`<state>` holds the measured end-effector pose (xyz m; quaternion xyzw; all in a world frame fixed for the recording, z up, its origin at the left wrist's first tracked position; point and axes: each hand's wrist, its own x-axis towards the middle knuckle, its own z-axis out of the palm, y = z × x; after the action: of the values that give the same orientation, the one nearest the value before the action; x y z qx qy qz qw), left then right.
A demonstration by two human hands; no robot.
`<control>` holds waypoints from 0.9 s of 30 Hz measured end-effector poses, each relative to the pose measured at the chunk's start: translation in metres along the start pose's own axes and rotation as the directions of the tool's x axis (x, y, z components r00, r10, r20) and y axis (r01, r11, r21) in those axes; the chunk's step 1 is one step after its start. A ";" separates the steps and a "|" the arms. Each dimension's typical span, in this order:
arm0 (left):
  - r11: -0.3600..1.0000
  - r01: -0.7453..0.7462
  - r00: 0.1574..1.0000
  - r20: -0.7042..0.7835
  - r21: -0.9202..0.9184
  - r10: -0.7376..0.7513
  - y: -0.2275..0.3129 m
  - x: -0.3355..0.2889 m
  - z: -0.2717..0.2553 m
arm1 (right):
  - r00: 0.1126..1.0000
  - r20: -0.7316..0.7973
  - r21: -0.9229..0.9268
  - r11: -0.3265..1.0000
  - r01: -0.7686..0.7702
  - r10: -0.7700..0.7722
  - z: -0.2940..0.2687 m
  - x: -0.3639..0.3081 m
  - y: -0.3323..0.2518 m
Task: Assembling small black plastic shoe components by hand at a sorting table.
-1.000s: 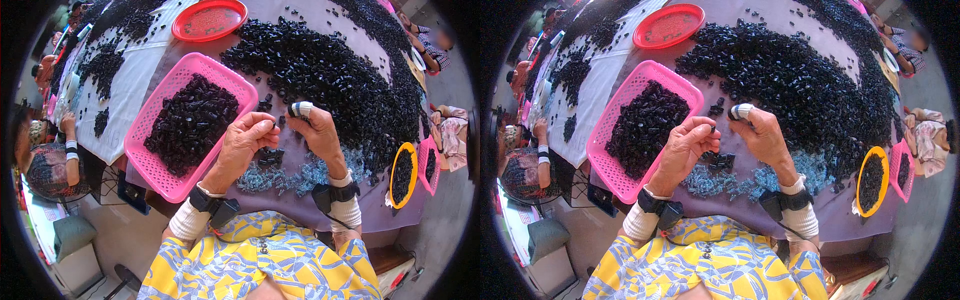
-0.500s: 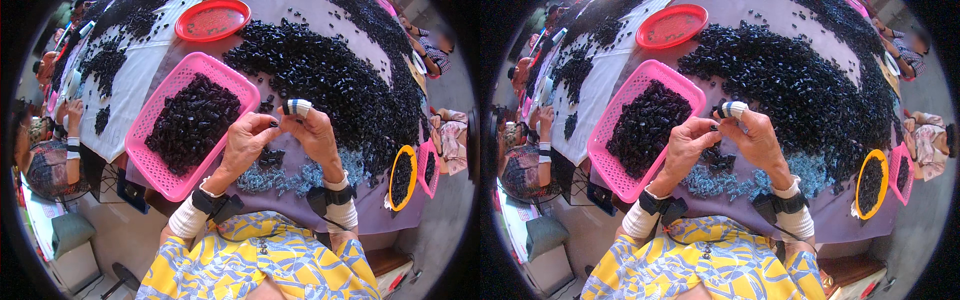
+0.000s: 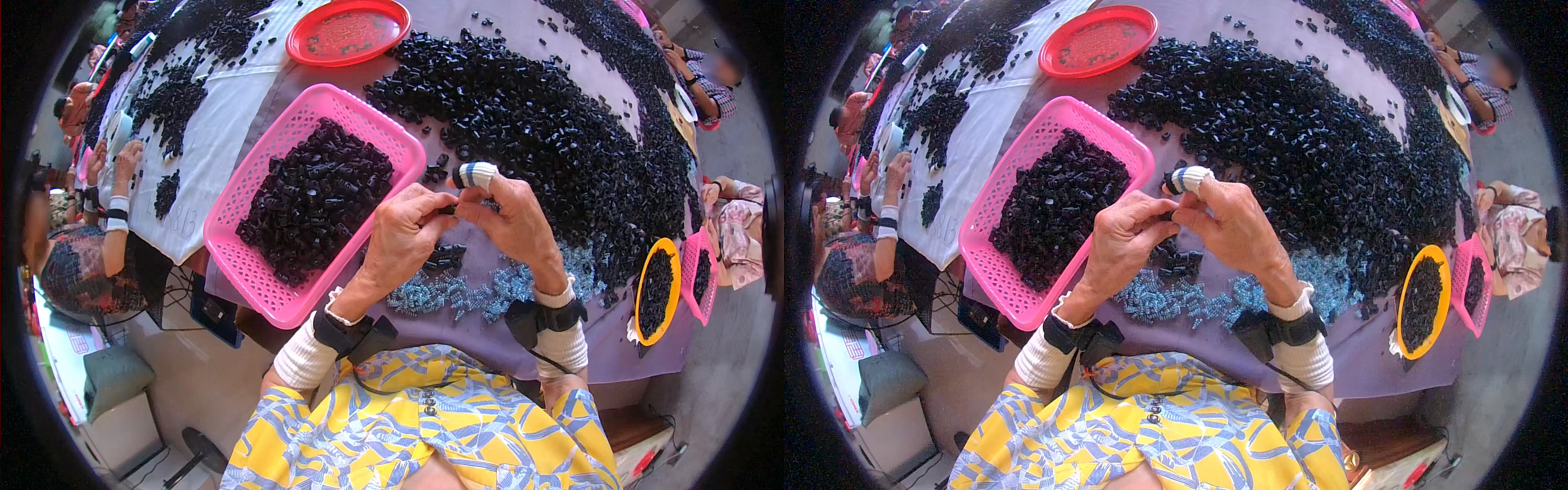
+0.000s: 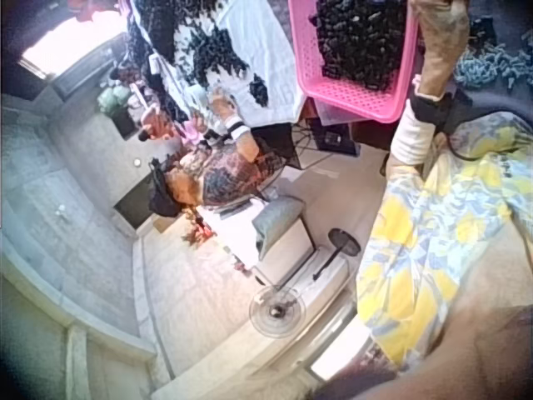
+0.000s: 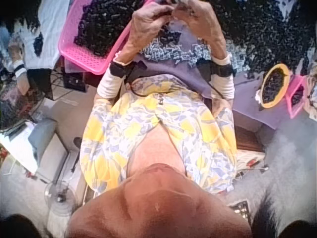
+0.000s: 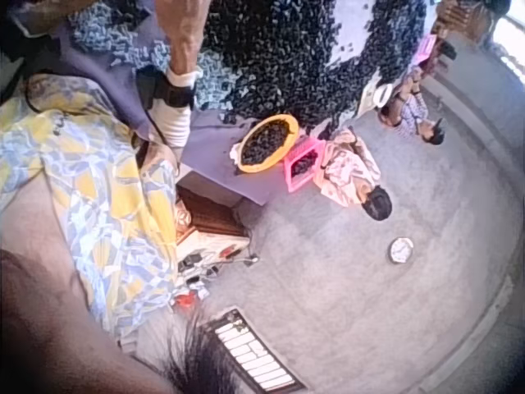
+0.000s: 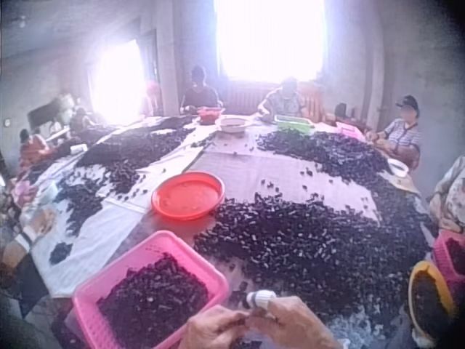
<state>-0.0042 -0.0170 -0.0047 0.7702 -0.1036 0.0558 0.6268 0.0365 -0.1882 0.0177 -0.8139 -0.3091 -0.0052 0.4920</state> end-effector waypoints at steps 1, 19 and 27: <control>1.000 0.000 1.000 0.001 0.000 0.000 0.000 0.000 0.000 | 1.000 -0.001 0.000 1.000 0.000 0.000 0.000 0.001 0.000; 0.855 0.206 0.937 -0.157 -0.476 -0.313 0.009 0.003 -0.028 | 0.991 -0.062 -0.102 0.987 -0.128 0.122 -0.002 0.012 0.045; 0.828 0.215 0.935 -0.135 -0.517 -0.327 0.003 0.001 -0.032 | 0.998 0.017 -0.460 0.887 -0.045 0.060 0.014 0.015 0.054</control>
<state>-0.0020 0.0134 0.0052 0.5798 0.0660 0.0216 0.8118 0.0720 -0.1868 -0.0285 -0.9152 -0.2846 -0.0522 0.2806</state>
